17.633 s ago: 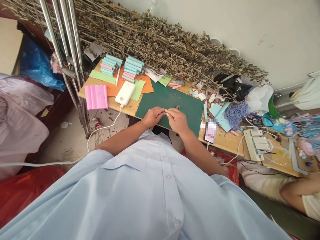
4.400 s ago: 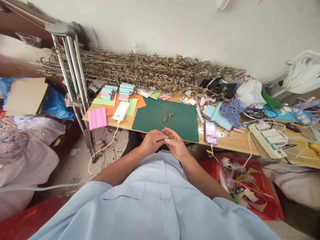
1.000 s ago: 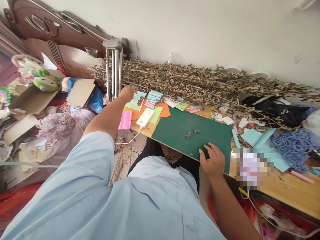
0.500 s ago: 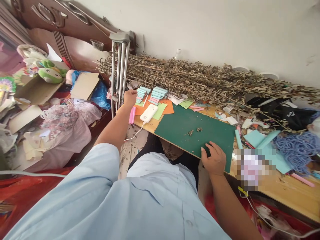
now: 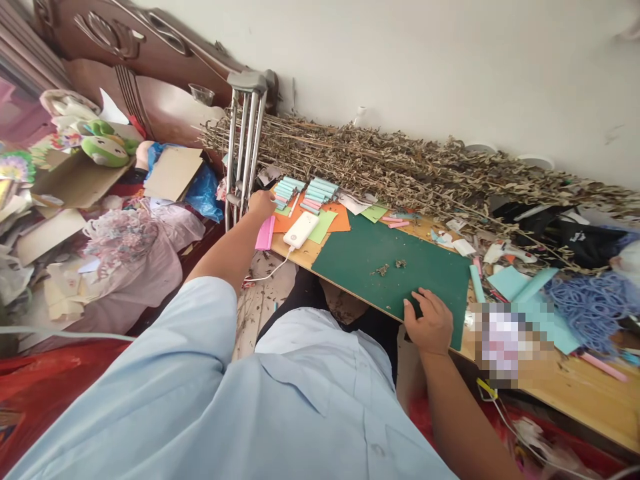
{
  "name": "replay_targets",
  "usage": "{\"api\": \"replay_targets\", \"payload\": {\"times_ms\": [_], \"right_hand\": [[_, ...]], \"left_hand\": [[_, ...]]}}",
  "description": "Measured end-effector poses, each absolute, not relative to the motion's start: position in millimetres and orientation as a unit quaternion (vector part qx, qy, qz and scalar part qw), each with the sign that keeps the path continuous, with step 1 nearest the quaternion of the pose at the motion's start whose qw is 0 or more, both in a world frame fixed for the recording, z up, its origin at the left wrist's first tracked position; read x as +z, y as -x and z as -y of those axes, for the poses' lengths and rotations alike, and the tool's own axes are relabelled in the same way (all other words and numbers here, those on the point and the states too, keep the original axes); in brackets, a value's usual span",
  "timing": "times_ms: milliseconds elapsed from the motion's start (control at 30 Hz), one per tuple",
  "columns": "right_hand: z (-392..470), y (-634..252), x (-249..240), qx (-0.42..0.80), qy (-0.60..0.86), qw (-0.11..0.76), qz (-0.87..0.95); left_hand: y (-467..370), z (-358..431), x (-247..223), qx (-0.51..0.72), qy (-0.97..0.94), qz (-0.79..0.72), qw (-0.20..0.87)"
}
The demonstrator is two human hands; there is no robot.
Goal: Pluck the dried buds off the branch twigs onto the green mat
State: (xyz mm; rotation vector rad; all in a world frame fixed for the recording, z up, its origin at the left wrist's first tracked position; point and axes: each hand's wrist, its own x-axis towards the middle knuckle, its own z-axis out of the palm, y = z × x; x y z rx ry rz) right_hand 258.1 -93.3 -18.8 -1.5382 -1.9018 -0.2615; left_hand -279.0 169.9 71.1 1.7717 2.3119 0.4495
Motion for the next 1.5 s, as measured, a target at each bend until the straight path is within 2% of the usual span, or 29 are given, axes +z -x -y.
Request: {"api": "replay_targets", "payload": {"times_ms": [100, 433, 1067, 1500], "right_hand": [[92.7, -258.2, -19.4, -0.121, 0.584, 0.336, 0.73], [92.5, -258.0, -19.1, -0.124, 0.578, 0.339, 0.732], [92.4, -255.9, -16.7, -0.125, 0.581, 0.342, 0.728], [91.5, -258.4, -18.0, -0.129, 0.566, 0.348, 0.736]], "left_hand": [[278.5, -173.1, 70.8, 0.12, -0.592, -0.794, 0.064], [259.6, -168.7, 64.2, 0.055, -0.593, -0.802, 0.053], [242.0, -186.9, 79.8, 0.151, -0.562, -0.811, 0.052], [257.6, -173.2, 62.9, 0.115, -0.562, -0.816, 0.073]]}}
